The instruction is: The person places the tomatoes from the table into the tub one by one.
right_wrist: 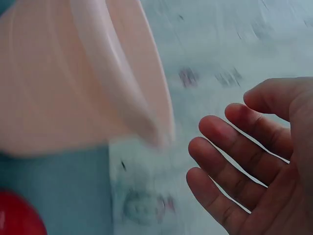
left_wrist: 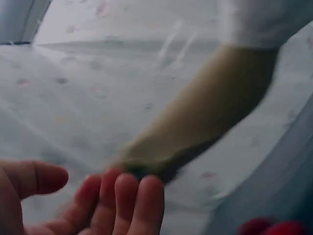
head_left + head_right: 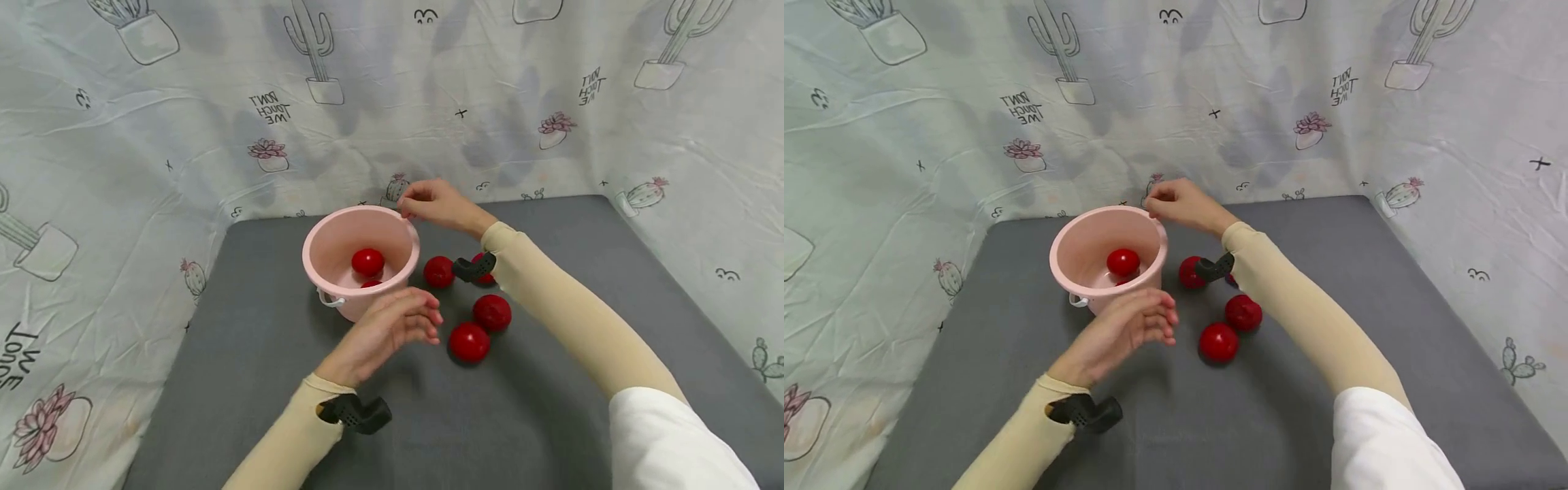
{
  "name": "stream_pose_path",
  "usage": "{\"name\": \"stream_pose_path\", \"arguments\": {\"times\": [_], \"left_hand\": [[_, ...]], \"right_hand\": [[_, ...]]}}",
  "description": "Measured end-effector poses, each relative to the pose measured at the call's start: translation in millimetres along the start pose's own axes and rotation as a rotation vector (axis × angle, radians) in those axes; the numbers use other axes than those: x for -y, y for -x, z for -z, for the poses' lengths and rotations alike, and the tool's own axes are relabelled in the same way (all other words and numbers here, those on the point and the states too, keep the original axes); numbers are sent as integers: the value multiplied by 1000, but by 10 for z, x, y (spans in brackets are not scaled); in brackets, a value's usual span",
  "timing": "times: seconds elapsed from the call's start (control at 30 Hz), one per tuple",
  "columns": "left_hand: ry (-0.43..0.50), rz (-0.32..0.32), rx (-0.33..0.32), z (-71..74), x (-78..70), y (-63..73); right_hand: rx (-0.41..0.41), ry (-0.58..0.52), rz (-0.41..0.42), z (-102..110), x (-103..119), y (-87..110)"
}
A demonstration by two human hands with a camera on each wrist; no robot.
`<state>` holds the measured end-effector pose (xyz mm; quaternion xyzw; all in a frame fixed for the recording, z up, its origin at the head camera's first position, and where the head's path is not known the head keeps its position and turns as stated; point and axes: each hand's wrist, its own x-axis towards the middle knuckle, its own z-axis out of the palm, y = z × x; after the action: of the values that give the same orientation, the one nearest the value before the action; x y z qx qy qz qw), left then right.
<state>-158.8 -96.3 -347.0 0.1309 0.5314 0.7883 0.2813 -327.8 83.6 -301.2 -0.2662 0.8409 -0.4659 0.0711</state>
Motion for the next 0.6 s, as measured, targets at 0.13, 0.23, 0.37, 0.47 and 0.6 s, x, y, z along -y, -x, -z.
{"name": "stream_pose_path", "arguments": {"times": [0.13, 0.23, 0.37, 0.47, 0.6], "left_hand": [[-113, -335, -156, 337, -555, 86], [-298, -513, -426, 644, -821, 76], [-554, -466, -695, 1024, -871, -18], [-568, -375, -723, 1188, -800, -107], [-456, -295, -674, 1315, -684, -225]], "right_hand": [[-67, -3, -80, 301, -216, 201], [-109, -1, -122, 431, -454, 378], [-146, -19, -185, 486, -788, 651], [-176, -44, -253, 479, -1000, 848], [-183, -70, -332, 397, -1275, 1021]]}}
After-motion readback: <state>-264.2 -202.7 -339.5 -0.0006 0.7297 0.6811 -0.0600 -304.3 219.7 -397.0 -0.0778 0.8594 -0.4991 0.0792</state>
